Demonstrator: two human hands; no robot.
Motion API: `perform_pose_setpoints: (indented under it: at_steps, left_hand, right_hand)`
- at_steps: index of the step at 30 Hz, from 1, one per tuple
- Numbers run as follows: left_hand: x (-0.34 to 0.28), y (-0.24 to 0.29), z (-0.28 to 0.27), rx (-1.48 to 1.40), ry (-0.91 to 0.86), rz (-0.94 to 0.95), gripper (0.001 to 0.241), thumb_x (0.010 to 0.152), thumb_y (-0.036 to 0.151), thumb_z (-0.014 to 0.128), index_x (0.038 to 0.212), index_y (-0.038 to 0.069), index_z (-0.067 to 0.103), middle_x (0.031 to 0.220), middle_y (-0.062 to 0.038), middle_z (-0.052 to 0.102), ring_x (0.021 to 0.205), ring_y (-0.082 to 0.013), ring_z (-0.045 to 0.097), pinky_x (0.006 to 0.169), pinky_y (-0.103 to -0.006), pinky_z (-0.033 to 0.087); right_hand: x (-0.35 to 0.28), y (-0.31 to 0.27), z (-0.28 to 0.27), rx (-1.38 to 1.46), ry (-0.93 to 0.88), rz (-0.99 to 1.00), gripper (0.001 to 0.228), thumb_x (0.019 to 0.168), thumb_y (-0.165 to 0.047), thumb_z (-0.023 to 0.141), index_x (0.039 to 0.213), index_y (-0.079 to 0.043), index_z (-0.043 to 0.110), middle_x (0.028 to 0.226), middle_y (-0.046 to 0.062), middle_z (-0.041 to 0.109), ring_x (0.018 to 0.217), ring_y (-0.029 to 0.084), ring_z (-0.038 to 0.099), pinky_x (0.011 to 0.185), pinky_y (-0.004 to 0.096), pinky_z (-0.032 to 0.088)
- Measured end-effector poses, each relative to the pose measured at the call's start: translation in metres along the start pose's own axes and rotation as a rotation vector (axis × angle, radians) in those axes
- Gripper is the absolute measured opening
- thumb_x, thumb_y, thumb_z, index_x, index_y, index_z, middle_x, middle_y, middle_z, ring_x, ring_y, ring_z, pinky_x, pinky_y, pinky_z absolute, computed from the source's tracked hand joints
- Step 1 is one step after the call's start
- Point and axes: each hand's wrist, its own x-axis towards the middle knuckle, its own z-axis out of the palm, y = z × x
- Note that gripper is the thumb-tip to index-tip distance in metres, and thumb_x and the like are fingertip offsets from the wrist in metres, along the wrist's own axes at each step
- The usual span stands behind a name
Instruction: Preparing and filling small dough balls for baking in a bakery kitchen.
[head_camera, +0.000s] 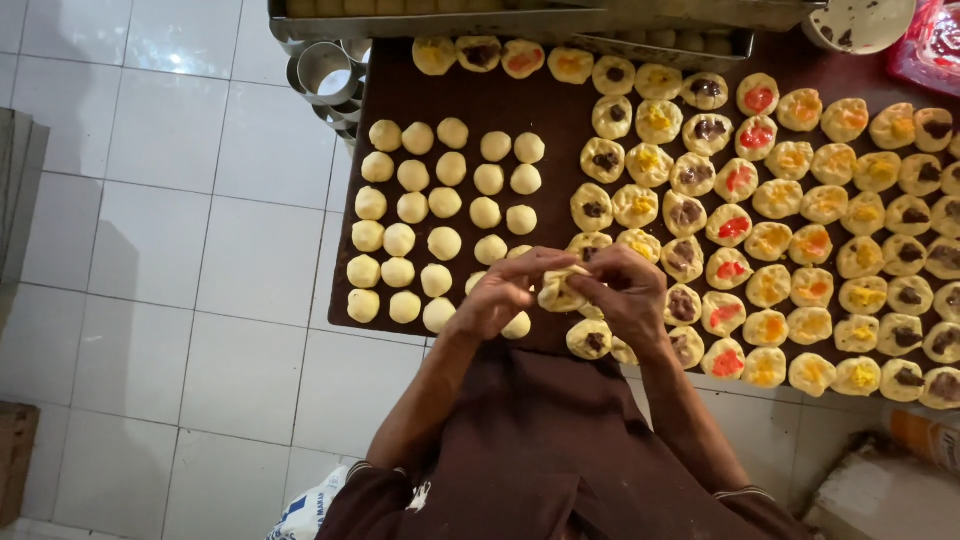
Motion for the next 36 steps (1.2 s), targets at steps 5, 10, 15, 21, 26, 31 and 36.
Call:
perform_pose_setpoints:
  at_steps: [5, 10, 15, 21, 26, 31, 36]
  left_hand:
    - [0.007, 0.025, 0.017, 0.035, 0.032, -0.053, 0.062, 0.085, 0.004, 0.074, 0.144, 0.013, 0.058, 0.143, -0.006, 0.057, 0.126, -0.0242, 0.062, 0.102, -0.0399, 0.062]
    - [0.003, 0.001, 0.010, 0.089, 0.302, 0.014, 0.052, 0.090, 0.007, 0.080, 0.138, 0.008, 0.058, 0.129, -0.015, 0.064, 0.119, -0.0266, 0.066, 0.091, -0.0383, 0.064]
    - [-0.006, 0.005, 0.010, 0.287, 0.181, 0.066, 0.036, 0.093, 0.008, 0.076, 0.128, 0.007, 0.067, 0.134, -0.014, 0.063, 0.116, -0.0253, 0.069, 0.088, -0.0358, 0.069]
    - [-0.007, 0.026, 0.014, 0.376, 0.084, 0.122, 0.048, 0.088, 0.004, 0.077, 0.133, 0.014, 0.066, 0.142, -0.009, 0.058, 0.123, -0.0212, 0.065, 0.095, -0.0343, 0.067]
    - [-0.007, 0.024, 0.016, 0.474, 0.242, 0.204, 0.046, 0.089, -0.003, 0.079, 0.130, 0.015, 0.070, 0.140, -0.007, 0.062, 0.126, -0.0244, 0.066, 0.101, -0.0387, 0.062]
    - [-0.011, 0.013, 0.024, 0.732, 0.267, 0.285, 0.048, 0.087, -0.010, 0.066, 0.125, 0.019, 0.074, 0.145, -0.010, 0.062, 0.133, -0.0273, 0.063, 0.110, -0.0417, 0.059]
    - [-0.006, 0.015, 0.024, 0.740, 0.226, 0.281, 0.045, 0.092, 0.002, 0.065, 0.132, 0.022, 0.070, 0.159, -0.013, 0.048, 0.142, -0.0280, 0.053, 0.113, -0.0434, 0.057]
  right_hand:
    - [0.007, -0.033, 0.010, 0.450, 0.051, 0.046, 0.010, 0.094, -0.007, 0.080, 0.103, -0.006, 0.075, 0.098, 0.006, 0.072, 0.077, 0.012, 0.068, 0.064, 0.023, 0.060]
    - [0.005, -0.047, 0.015, 0.020, 0.028, -0.039, 0.021, 0.088, -0.001, 0.080, 0.107, 0.000, 0.073, 0.109, 0.008, 0.071, 0.089, 0.011, 0.072, 0.064, 0.021, 0.063]
    - [0.007, -0.037, 0.012, 0.043, 0.021, -0.073, 0.027, 0.080, -0.004, 0.086, 0.102, -0.002, 0.070, 0.100, 0.006, 0.063, 0.079, 0.009, 0.064, 0.062, 0.020, 0.058]
    - [0.006, -0.037, 0.019, 0.319, 0.071, 0.065, 0.013, 0.089, 0.006, 0.078, 0.098, -0.002, 0.071, 0.101, 0.007, 0.069, 0.087, 0.011, 0.068, 0.073, 0.025, 0.061]
    - [0.014, -0.049, 0.030, 0.441, 0.025, 0.091, 0.027, 0.084, 0.014, 0.068, 0.107, 0.001, 0.068, 0.114, 0.008, 0.064, 0.103, 0.013, 0.065, 0.087, 0.024, 0.056]
    - [0.015, -0.047, 0.034, 0.484, 0.072, 0.051, 0.027, 0.086, 0.012, 0.074, 0.105, -0.003, 0.062, 0.113, 0.002, 0.059, 0.098, 0.010, 0.063, 0.084, 0.023, 0.058]
    - [0.002, -0.017, 0.034, 0.472, 0.018, 0.065, 0.020, 0.087, 0.012, 0.073, 0.101, 0.000, 0.066, 0.106, 0.006, 0.067, 0.097, 0.013, 0.066, 0.089, 0.027, 0.059]
